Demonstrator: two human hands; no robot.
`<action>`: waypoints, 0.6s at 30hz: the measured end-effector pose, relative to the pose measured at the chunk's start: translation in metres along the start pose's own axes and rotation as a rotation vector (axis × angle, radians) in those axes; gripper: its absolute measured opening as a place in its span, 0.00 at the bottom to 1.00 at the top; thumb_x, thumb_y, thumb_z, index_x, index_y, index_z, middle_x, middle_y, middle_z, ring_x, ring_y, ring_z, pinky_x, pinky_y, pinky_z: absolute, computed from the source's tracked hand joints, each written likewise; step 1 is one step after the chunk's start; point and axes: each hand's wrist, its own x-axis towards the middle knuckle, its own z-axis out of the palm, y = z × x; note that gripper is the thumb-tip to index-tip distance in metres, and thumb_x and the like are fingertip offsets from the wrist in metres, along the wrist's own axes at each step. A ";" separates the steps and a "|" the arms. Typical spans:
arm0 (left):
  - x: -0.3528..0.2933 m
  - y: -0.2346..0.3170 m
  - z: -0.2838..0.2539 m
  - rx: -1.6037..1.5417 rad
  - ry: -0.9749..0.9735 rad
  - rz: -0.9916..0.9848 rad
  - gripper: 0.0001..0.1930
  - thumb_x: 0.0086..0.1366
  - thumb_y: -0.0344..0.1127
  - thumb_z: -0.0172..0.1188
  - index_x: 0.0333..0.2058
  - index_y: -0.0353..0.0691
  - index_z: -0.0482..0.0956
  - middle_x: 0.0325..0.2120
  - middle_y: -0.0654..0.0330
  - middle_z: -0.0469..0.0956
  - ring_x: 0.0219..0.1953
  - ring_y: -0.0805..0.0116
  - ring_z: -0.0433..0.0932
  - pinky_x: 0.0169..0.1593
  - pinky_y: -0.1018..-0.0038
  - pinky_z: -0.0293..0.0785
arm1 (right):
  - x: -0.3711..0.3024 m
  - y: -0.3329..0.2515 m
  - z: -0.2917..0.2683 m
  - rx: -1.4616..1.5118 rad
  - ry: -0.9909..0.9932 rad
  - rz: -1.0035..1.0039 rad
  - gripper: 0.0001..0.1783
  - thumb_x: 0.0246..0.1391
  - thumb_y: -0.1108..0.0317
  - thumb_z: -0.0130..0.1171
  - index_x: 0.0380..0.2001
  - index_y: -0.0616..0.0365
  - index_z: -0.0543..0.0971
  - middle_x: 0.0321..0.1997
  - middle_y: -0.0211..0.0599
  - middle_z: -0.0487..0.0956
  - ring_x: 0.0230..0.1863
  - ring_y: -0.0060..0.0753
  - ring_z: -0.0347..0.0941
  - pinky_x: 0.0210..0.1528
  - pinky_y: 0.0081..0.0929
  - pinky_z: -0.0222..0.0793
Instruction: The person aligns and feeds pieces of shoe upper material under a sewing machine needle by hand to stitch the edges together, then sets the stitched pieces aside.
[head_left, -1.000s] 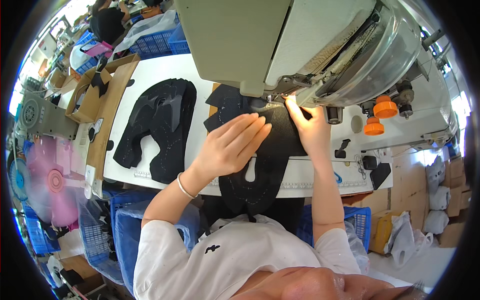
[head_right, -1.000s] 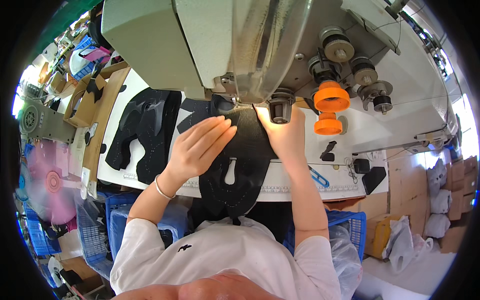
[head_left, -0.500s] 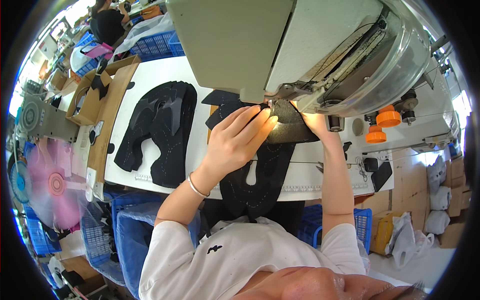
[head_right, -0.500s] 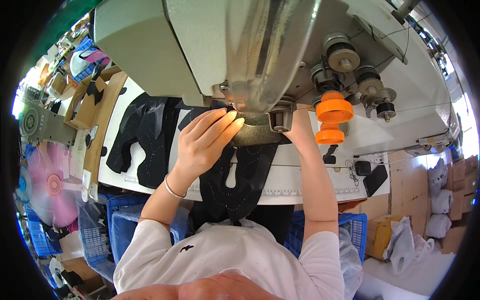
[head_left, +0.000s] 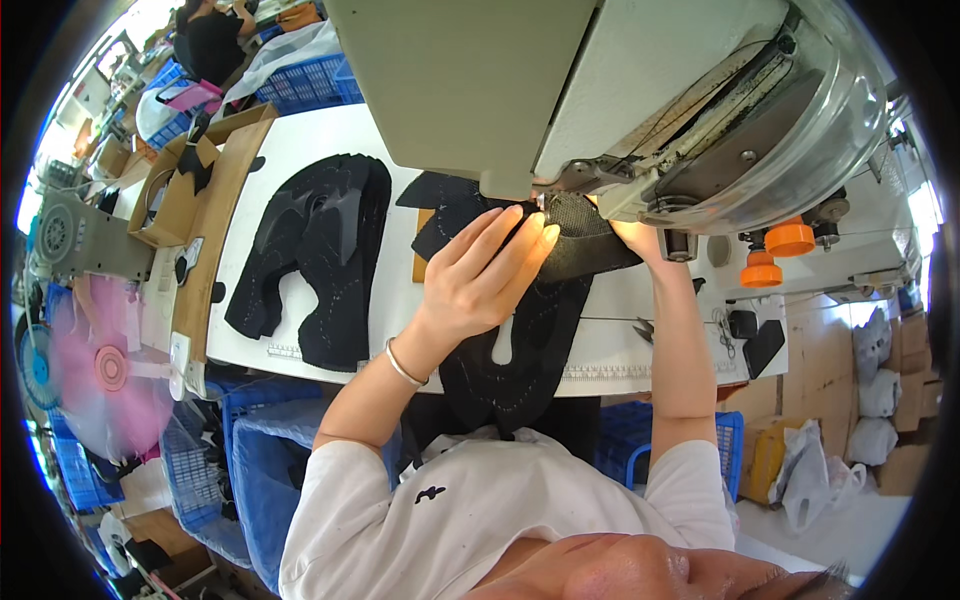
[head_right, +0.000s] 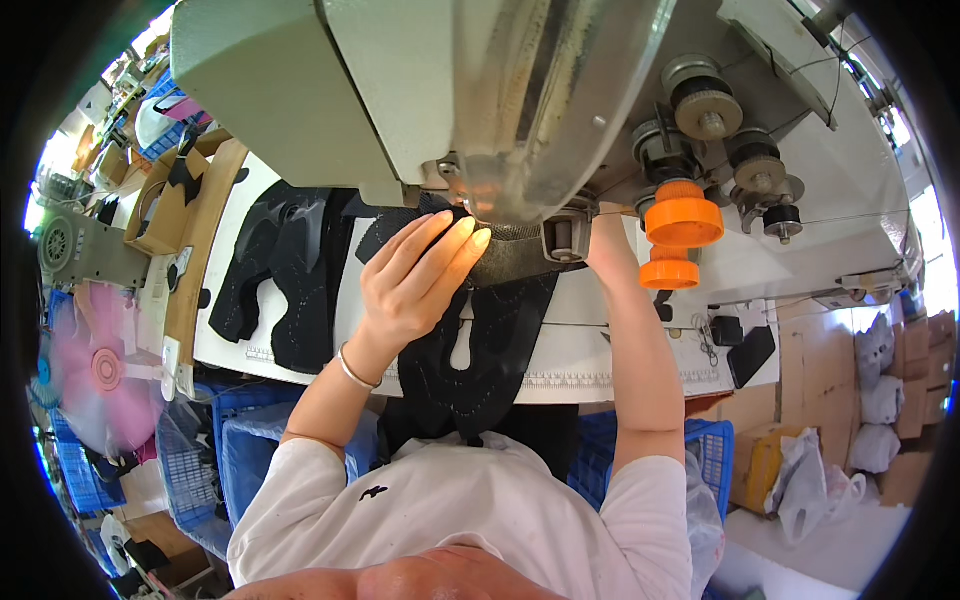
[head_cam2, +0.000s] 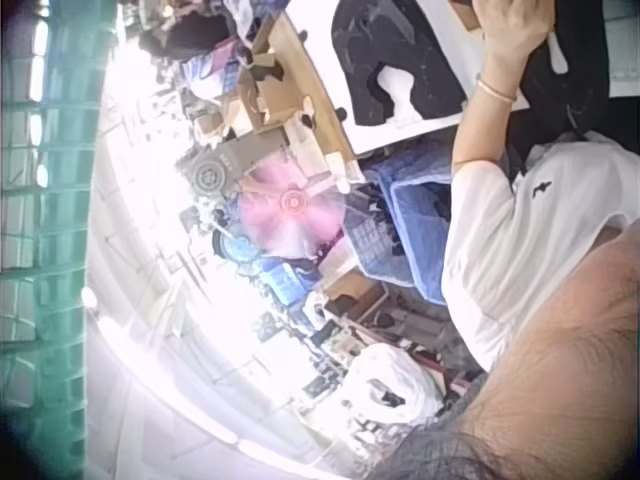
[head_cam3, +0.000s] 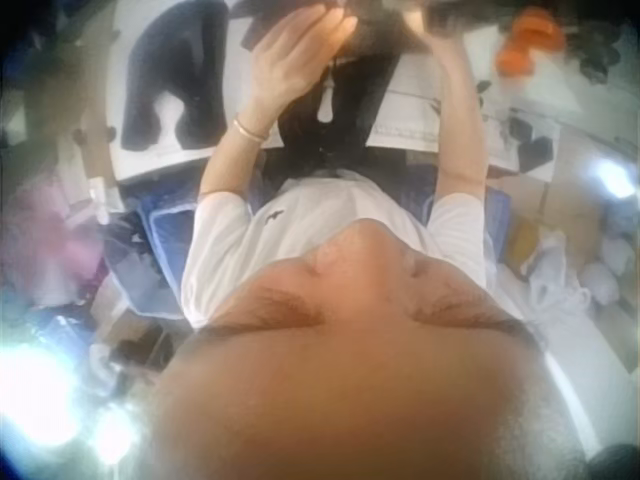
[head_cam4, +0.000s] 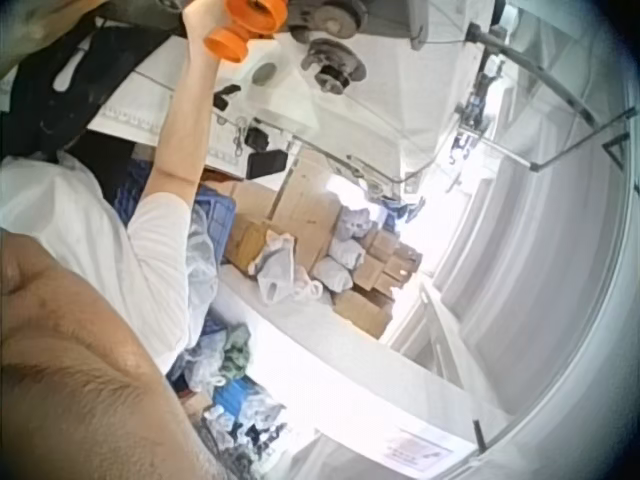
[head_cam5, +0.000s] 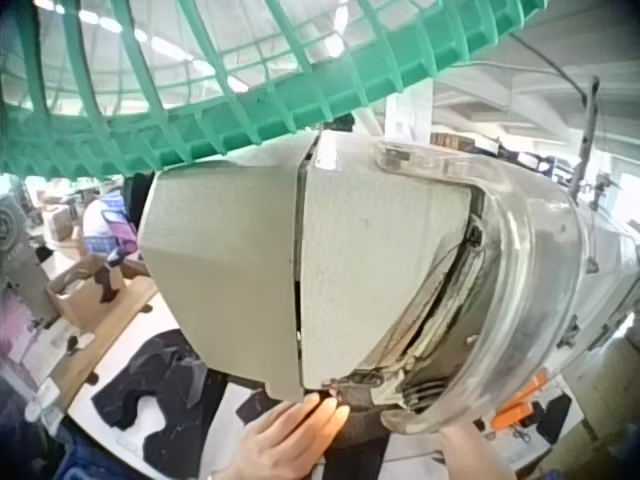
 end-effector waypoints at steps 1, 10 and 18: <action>0.000 0.001 0.000 0.010 -0.009 -0.003 0.14 0.46 0.28 0.61 0.35 0.36 0.86 0.36 0.60 0.82 0.43 0.61 0.82 0.48 0.69 0.82 | 0.003 -0.001 -0.002 -0.121 0.076 -0.152 0.15 0.56 0.55 0.64 0.35 0.57 0.82 0.37 0.37 0.83 0.40 0.38 0.77 0.46 0.35 0.72; -0.005 0.009 0.004 0.078 0.004 -0.031 0.15 0.47 0.29 0.63 0.37 0.39 0.86 0.36 0.61 0.81 0.44 0.61 0.81 0.49 0.68 0.82 | -0.002 -0.010 -0.028 0.375 0.025 0.218 0.14 0.52 0.67 0.69 0.40 0.60 0.79 0.42 0.31 0.80 0.45 0.28 0.74 0.51 0.29 0.71; -0.010 0.017 0.008 0.121 0.014 0.004 0.14 0.49 0.30 0.66 0.37 0.45 0.87 0.36 0.63 0.78 0.44 0.59 0.79 0.55 0.60 0.79 | -0.005 -0.005 -0.026 0.383 -0.075 0.198 0.19 0.52 0.69 0.70 0.46 0.59 0.77 0.46 0.32 0.80 0.46 0.26 0.74 0.52 0.28 0.72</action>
